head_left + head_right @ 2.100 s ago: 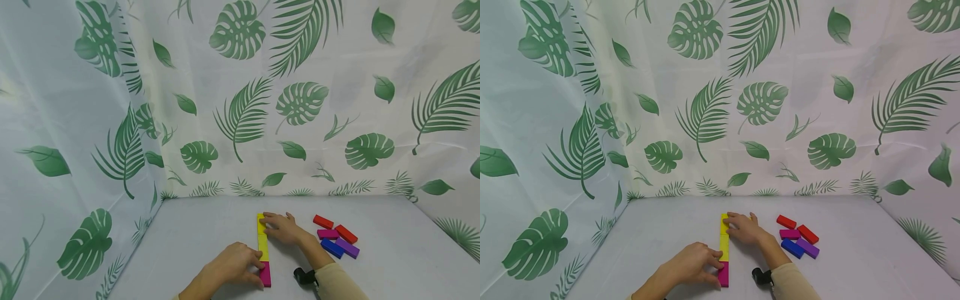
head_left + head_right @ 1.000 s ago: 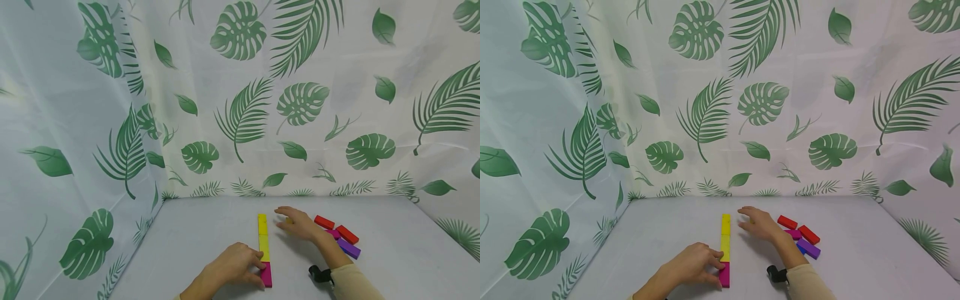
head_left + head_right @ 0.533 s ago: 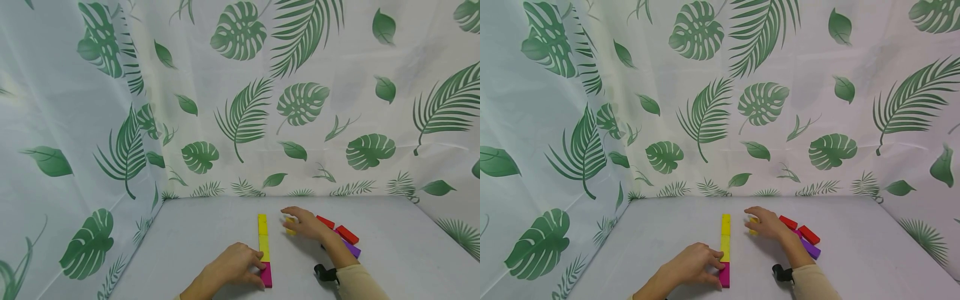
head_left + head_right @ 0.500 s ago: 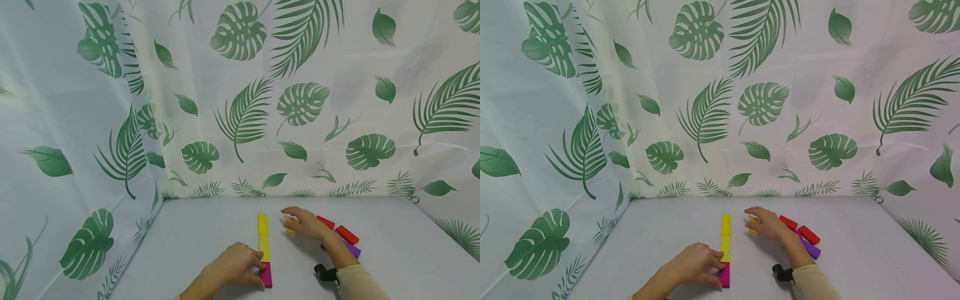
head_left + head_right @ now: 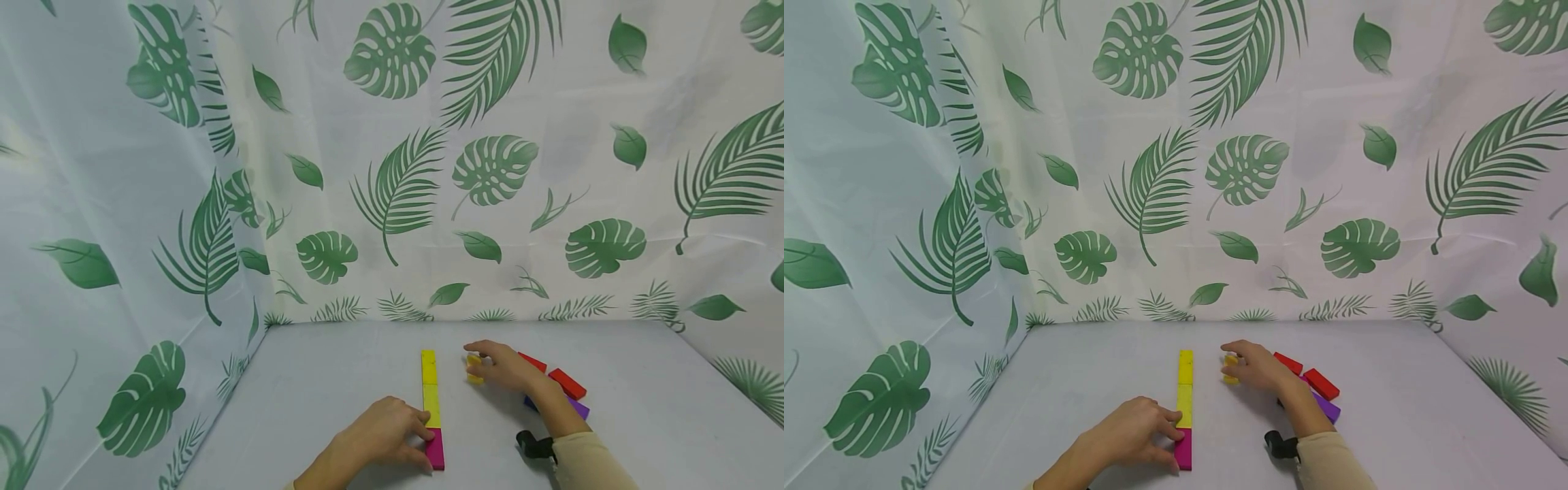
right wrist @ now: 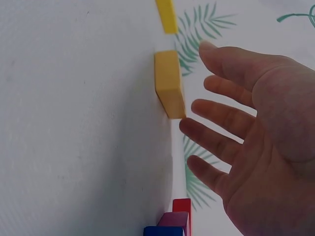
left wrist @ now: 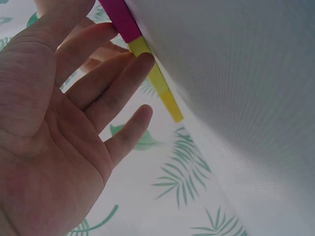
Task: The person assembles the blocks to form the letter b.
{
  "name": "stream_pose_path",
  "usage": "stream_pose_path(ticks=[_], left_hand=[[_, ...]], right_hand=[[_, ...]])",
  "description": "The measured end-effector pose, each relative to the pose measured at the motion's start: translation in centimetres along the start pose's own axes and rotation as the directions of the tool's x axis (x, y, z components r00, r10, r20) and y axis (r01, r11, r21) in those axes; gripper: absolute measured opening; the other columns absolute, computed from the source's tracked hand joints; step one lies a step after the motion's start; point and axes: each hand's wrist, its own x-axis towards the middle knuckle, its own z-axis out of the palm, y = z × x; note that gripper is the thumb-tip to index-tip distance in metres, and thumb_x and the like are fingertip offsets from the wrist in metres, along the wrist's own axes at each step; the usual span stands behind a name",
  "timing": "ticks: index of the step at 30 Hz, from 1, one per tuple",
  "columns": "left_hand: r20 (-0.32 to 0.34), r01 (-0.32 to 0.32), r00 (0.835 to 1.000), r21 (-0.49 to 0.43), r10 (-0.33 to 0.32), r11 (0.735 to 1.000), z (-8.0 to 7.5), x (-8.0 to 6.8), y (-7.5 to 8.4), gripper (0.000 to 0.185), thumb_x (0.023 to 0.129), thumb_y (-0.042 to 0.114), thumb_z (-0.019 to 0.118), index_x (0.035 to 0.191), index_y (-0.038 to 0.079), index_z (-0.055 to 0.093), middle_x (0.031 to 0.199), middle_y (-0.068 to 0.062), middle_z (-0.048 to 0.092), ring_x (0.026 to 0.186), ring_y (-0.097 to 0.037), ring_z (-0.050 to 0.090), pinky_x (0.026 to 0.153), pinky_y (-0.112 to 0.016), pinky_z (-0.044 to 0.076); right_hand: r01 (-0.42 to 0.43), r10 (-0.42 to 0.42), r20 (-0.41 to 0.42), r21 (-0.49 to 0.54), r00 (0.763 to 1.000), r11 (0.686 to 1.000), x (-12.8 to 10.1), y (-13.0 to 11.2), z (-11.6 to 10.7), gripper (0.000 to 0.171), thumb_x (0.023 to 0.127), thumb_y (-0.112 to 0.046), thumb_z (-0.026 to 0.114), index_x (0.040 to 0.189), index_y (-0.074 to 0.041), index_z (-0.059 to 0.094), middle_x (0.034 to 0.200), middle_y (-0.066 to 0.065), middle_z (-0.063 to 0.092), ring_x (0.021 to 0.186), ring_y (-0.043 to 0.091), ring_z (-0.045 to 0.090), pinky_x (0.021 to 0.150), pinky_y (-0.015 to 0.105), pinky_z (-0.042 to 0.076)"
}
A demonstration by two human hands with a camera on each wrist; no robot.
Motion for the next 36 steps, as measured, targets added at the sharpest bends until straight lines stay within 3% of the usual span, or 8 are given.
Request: stream_pose_path(ticks=[8,19,28,36], left_hand=[[-0.024,-0.027,0.999,0.024,0.027,0.999,0.1,-0.01,-0.12,0.047,0.079,0.061,0.084,0.117,0.035,0.081,0.126,0.01,0.075,0.108,-0.001,0.07,0.09,-0.021,0.052],[-0.018,-0.02,1.0,-0.001,0.02,1.0,-0.03,-0.07,-0.04,0.046,0.079,0.06,0.084,0.118,0.034,0.08,0.126,0.012,0.074,0.106,0.0,0.069,0.089,-0.02,0.052],[0.004,0.004,1.0,-0.021,-0.004,1.0,-0.2,0.01,0.02,0.046,0.08,0.06,0.084,0.118,0.036,0.08,0.127,0.012,0.074,0.111,0.0,0.069,0.095,-0.023,0.053],[0.02,0.015,1.0,-0.026,-0.015,1.0,-0.11,0.04,0.01,0.046,0.08,0.06,0.083,0.119,0.035,0.079,0.128,0.012,0.073,0.113,-0.001,0.068,0.096,-0.024,0.053]], right_hand=[[-0.049,0.049,0.018,-0.015,0.999,0.999,-0.11,0.11,-0.12,0.053,0.095,-0.033,0.076,0.143,-0.015,0.063,0.14,0.009,0.065,0.124,0.032,0.059,0.106,0.059,0.05],[-0.073,0.073,0.015,-0.045,0.997,0.996,-0.13,0.02,-0.38,0.058,0.083,-0.029,0.088,0.133,-0.007,0.068,0.127,0.006,0.069,0.117,0.027,0.061,0.103,0.055,0.053],[-0.073,0.073,0.009,-0.07,0.997,0.995,0.07,0.31,-0.3,0.051,0.085,-0.03,0.087,0.129,-0.009,0.072,0.127,0.006,0.065,0.118,0.025,0.059,0.106,0.053,0.052],[-0.02,0.02,-0.002,-0.067,1.0,0.998,0.07,0.25,0.0,0.046,0.089,-0.023,0.083,0.13,-0.004,0.071,0.126,0.008,0.066,0.112,0.024,0.06,0.1,0.05,0.055]])
